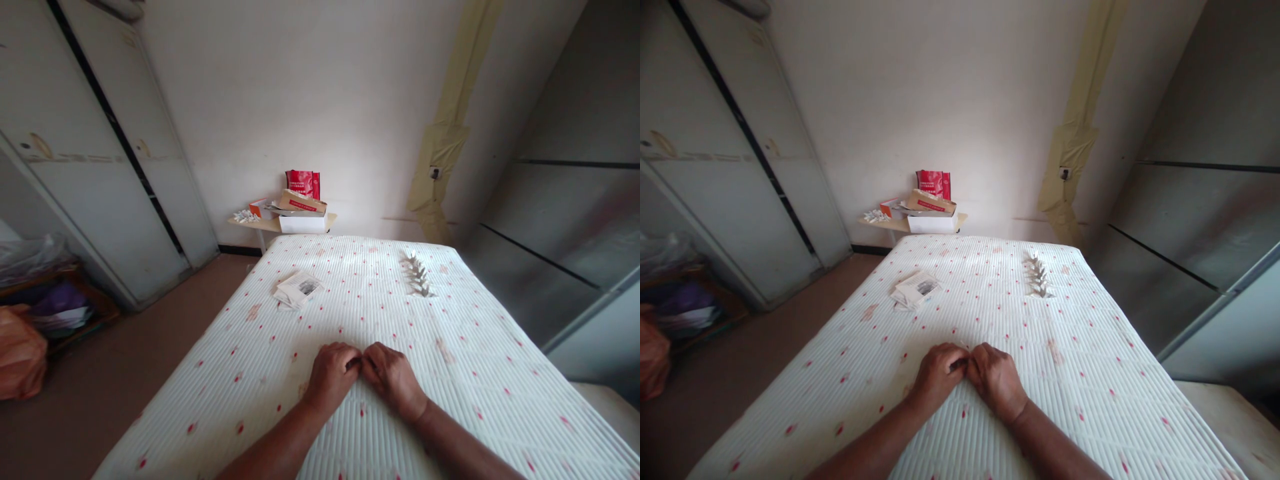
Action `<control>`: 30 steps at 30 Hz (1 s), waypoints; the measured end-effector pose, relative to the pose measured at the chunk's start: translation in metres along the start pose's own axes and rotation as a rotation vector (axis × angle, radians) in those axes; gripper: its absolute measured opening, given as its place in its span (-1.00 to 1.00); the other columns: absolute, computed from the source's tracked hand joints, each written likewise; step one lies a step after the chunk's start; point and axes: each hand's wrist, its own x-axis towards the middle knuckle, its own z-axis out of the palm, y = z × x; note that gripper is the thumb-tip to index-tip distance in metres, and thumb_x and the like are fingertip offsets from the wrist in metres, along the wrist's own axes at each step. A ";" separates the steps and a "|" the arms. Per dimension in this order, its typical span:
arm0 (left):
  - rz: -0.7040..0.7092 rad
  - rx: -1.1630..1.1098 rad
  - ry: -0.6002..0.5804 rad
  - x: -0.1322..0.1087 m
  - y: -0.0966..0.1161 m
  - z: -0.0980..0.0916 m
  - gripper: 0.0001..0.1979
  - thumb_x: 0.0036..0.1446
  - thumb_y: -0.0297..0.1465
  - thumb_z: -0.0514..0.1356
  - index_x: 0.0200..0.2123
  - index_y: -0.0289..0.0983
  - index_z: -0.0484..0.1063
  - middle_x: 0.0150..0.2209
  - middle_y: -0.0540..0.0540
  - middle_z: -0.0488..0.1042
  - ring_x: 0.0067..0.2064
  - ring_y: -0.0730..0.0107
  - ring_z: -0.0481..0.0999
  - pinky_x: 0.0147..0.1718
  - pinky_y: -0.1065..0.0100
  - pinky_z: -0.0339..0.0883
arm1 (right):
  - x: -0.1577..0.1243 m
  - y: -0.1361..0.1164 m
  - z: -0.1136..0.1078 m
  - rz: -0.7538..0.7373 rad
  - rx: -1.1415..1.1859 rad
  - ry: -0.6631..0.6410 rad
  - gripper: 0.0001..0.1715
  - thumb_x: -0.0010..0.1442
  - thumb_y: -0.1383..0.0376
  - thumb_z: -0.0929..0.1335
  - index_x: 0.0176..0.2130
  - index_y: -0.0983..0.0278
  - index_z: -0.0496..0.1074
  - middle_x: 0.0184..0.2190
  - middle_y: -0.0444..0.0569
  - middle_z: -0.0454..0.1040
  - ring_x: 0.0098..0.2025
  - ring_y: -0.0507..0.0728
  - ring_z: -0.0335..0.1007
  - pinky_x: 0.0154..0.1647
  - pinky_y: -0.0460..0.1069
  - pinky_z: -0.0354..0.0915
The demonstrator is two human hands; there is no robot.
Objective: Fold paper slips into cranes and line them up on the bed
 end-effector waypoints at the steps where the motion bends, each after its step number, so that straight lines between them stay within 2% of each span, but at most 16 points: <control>1: 0.001 -0.003 0.005 0.000 0.000 0.000 -0.85 -0.02 -0.55 0.15 -0.42 -0.22 0.49 -0.41 -0.01 0.52 -0.32 0.39 0.44 -0.29 0.39 0.17 | -0.001 0.001 -0.003 0.016 0.038 -0.007 -0.70 0.25 0.28 0.16 -0.47 0.28 0.29 -0.55 -0.11 0.35 -0.53 0.00 0.29 -0.49 -0.13 0.14; 3: 0.007 -0.016 0.016 0.000 0.000 0.000 -0.88 -0.03 -0.52 0.17 -0.42 -0.22 0.48 -0.42 0.00 0.52 -0.32 0.40 0.44 -0.28 0.40 0.17 | -0.002 0.004 -0.010 0.073 0.112 0.001 -0.68 0.27 0.24 0.15 -0.46 0.27 0.30 -0.55 -0.12 0.34 -0.51 0.00 0.30 -0.47 -0.13 0.16; 7: 0.030 -0.045 0.020 0.000 0.001 -0.001 -0.89 -0.04 -0.50 0.21 -0.40 -0.21 0.48 -0.41 0.03 0.51 -0.33 0.42 0.44 -0.29 0.41 0.17 | -0.004 0.011 -0.020 0.199 0.171 0.140 -0.62 0.28 0.23 0.12 -0.51 0.26 0.26 -0.60 -0.14 0.28 -0.55 0.01 0.26 -0.51 -0.12 0.16; 10: 0.025 -0.038 0.016 0.000 0.001 -0.003 -0.90 -0.04 -0.51 0.20 -0.41 -0.22 0.48 -0.42 0.02 0.51 -0.34 0.41 0.44 -0.30 0.41 0.18 | -0.004 0.012 -0.021 0.143 0.176 0.116 -0.68 0.26 0.23 0.15 -0.46 0.27 0.30 -0.55 -0.11 0.33 -0.50 0.02 0.30 -0.47 -0.12 0.19; 16: 0.003 -0.004 -0.002 -0.001 0.001 -0.002 -0.85 -0.02 -0.53 0.16 -0.38 -0.23 0.49 -0.38 -0.02 0.54 -0.30 0.37 0.45 -0.28 0.37 0.19 | -0.003 0.001 -0.012 -0.012 -0.004 0.029 -0.76 0.18 0.19 0.25 -0.40 0.29 0.35 -0.47 -0.05 0.38 -0.43 0.05 0.33 -0.41 -0.09 0.18; 25: 0.012 0.009 0.006 0.000 0.003 -0.003 -0.83 -0.02 -0.56 0.12 -0.41 -0.23 0.48 -0.42 0.00 0.52 -0.33 0.39 0.44 -0.30 0.39 0.15 | 0.000 -0.002 -0.004 0.011 -0.046 0.009 -0.70 0.24 0.31 0.19 -0.49 0.31 0.33 -0.54 -0.08 0.35 -0.51 0.00 0.29 -0.46 -0.12 0.11; 30: 0.023 0.007 0.018 0.000 0.001 -0.001 -0.83 -0.03 -0.57 0.12 -0.42 -0.24 0.47 -0.41 0.00 0.52 -0.32 0.39 0.44 -0.31 0.39 0.15 | 0.000 -0.003 0.000 0.043 -0.039 -0.015 -0.74 0.19 0.37 0.18 -0.50 0.30 0.29 -0.56 -0.10 0.35 -0.54 -0.02 0.26 -0.49 -0.12 0.06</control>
